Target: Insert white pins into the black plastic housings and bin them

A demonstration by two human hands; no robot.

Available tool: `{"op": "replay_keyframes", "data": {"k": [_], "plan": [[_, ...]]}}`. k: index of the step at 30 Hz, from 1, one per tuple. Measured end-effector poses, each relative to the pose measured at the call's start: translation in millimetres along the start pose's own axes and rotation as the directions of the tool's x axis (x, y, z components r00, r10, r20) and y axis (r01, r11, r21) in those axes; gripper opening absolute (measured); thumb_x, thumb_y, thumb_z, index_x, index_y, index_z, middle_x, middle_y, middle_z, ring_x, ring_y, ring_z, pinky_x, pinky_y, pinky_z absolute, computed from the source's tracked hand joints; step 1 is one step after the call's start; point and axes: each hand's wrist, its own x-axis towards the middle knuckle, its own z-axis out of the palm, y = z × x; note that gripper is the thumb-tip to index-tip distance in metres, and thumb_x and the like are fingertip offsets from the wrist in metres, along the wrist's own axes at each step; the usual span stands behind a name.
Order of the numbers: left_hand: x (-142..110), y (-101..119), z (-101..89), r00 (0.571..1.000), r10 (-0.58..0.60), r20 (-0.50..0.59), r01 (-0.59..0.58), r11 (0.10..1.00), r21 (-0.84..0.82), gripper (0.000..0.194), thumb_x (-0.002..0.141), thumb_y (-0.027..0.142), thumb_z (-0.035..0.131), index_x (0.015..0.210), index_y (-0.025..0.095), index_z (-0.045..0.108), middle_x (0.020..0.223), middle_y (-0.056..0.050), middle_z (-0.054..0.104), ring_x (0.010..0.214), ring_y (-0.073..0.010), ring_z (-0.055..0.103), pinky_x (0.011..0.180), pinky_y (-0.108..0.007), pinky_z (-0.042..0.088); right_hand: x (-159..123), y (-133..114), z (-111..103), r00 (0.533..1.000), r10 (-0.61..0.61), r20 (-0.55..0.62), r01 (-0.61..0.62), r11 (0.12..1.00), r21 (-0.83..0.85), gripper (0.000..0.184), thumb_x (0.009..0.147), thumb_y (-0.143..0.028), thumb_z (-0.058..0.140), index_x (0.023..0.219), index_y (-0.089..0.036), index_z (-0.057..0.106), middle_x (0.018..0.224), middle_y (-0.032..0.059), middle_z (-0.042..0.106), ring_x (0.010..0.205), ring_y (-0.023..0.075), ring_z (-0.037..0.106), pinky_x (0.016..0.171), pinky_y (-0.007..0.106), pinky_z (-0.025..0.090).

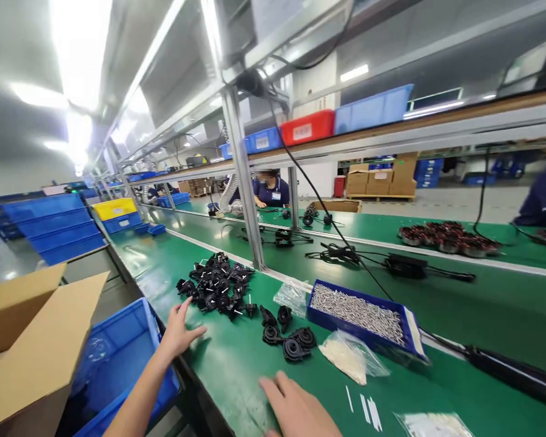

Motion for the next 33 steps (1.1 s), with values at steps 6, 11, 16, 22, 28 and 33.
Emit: {"op": "replay_keyframes", "data": {"k": [6, 11, 16, 22, 28, 33], "plan": [[65.8, 13.8, 3.0, 0.982, -0.075, 0.176, 0.046, 0.986, 0.161, 0.147, 0.043, 0.034, 0.098, 0.164, 0.028, 0.014, 0.167, -0.025, 0.000, 0.155, -0.0542, -0.004, 0.121, -0.064, 0.024, 167.2, -32.3, -20.7, 0.980, 0.182, -0.077, -0.190, 0.976, -0.111, 0.109, 0.075, -0.036, 0.087, 0.163, -0.024, 0.023, 0.159, 0.0169, 0.030, 0.146, 0.0339, 0.035, 0.119, 0.044, 0.038], [69.3, 11.3, 7.8, 0.974, 0.031, 0.225, -0.041, 0.998, 0.038, 0.141, 0.033, 0.036, 0.101, 0.158, 0.029, 0.034, 0.155, -0.019, 0.029, 0.147, -0.0449, 0.031, 0.121, -0.048, 0.032, 266.4, -25.1, -18.2, 0.910, 0.414, -0.014, -0.408, 0.890, -0.205, 0.154, 0.042, -0.025, 0.104, 0.166, -0.022, 0.012, 0.160, 0.0291, 0.018, 0.146, 0.0525, 0.027, 0.108, 0.067, 0.041], [55.3, 2.7, 10.4, 0.968, 0.109, 0.226, -0.097, 0.993, -0.066, 0.122, 0.024, 0.040, 0.100, 0.137, 0.028, 0.055, 0.138, -0.012, 0.043, 0.126, -0.0372, 0.050, 0.109, -0.045, 0.044, 288.7, -11.5, -15.0, 0.925, 0.361, 0.120, -0.346, 0.930, -0.126, 0.151, 0.036, -0.031, 0.104, 0.162, -0.033, 0.023, 0.158, 0.0226, 0.024, 0.141, 0.0479, 0.041, 0.107, 0.060, 0.047], [27.2, -9.3, 9.2, 0.994, 0.075, 0.075, -0.055, 0.969, -0.241, 0.084, 0.036, 0.029, 0.096, 0.113, 0.025, 0.062, 0.126, -0.006, 0.046, 0.112, -0.0297, 0.054, 0.096, -0.039, 0.050, 290.9, -1.7, 10.0, 0.984, -0.020, 0.176, 0.004, 0.996, 0.087, 0.125, 0.039, -0.029, 0.102, 0.149, -0.038, 0.043, 0.134, 0.0057, 0.046, 0.126, 0.0318, 0.055, 0.107, 0.044, 0.047], [2.8, -31.2, -8.6, 0.992, 0.084, -0.094, -0.114, 0.914, -0.390, 0.074, 0.043, 0.006, 0.085, 0.111, 0.022, 0.061, 0.124, -0.005, 0.046, 0.112, -0.0232, 0.057, 0.102, -0.033, 0.050, 311.3, -7.1, 43.9, 0.930, -0.369, 0.005, 0.350, 0.888, 0.299, 0.084, 0.049, -0.020, 0.093, 0.127, -0.027, 0.064, 0.114, 0.0039, 0.057, 0.107, 0.0298, 0.061, 0.100, 0.045, 0.049], [-19.4, -54.4, -32.1, 0.960, 0.046, -0.275, -0.158, 0.903, -0.400, 0.068, 0.048, 0.009, 0.078, 0.113, 0.022, 0.062, 0.127, -0.007, 0.049, 0.121, -0.0275, 0.056, 0.108, -0.041, 0.048, 327.9, -50.3, 61.8, 0.845, -0.527, -0.091, 0.521, 0.772, 0.365, 0.074, 0.058, -0.022, 0.089, 0.127, -0.024, 0.064, 0.124, 0.0072, 0.057, 0.118, 0.0297, 0.058, 0.108, 0.042, 0.044]]}}
